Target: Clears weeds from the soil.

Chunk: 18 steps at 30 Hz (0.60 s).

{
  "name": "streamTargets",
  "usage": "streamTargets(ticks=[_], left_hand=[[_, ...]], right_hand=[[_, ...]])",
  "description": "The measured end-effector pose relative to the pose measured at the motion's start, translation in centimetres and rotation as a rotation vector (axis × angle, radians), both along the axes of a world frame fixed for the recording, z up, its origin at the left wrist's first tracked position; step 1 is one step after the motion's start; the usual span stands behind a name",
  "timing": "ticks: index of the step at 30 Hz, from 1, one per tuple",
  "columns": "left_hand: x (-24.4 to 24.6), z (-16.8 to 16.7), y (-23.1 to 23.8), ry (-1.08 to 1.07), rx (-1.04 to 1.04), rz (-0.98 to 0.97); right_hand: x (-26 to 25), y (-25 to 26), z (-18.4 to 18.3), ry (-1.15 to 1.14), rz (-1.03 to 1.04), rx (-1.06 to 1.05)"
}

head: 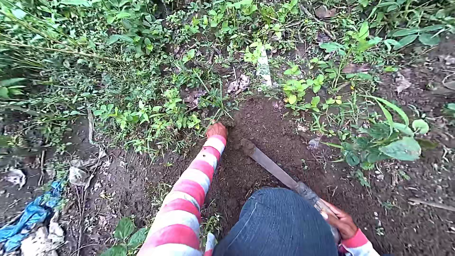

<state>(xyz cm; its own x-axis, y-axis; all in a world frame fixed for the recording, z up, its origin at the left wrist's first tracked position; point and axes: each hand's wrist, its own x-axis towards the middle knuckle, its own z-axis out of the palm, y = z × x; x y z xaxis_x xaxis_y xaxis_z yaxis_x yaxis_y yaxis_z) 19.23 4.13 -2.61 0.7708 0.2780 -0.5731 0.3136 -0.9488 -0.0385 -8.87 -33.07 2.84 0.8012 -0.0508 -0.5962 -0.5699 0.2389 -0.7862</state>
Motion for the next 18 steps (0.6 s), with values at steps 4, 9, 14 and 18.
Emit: streamTargets(ticks=[4, 9, 14, 18], left_hand=[[1.5, 1.9, 0.9, 0.145, -0.079, -0.039], [2.6, 0.9, 4.9, 0.139, -0.179, -0.185], [-0.9, -1.7, 6.9, -0.056, -0.288, -0.091], [-0.9, -3.3, 8.0, -0.097, -0.403, -0.054]], right_hand=[[1.4, 1.6, -1.7, 0.150, -0.002, 0.099], [9.9, 10.4, -2.8, 0.118, 0.111, -0.089], [7.0, 6.9, -1.1, -0.743, 0.554, -0.917], [2.7, 2.0, 3.0, -0.459, 0.354, -0.609]])
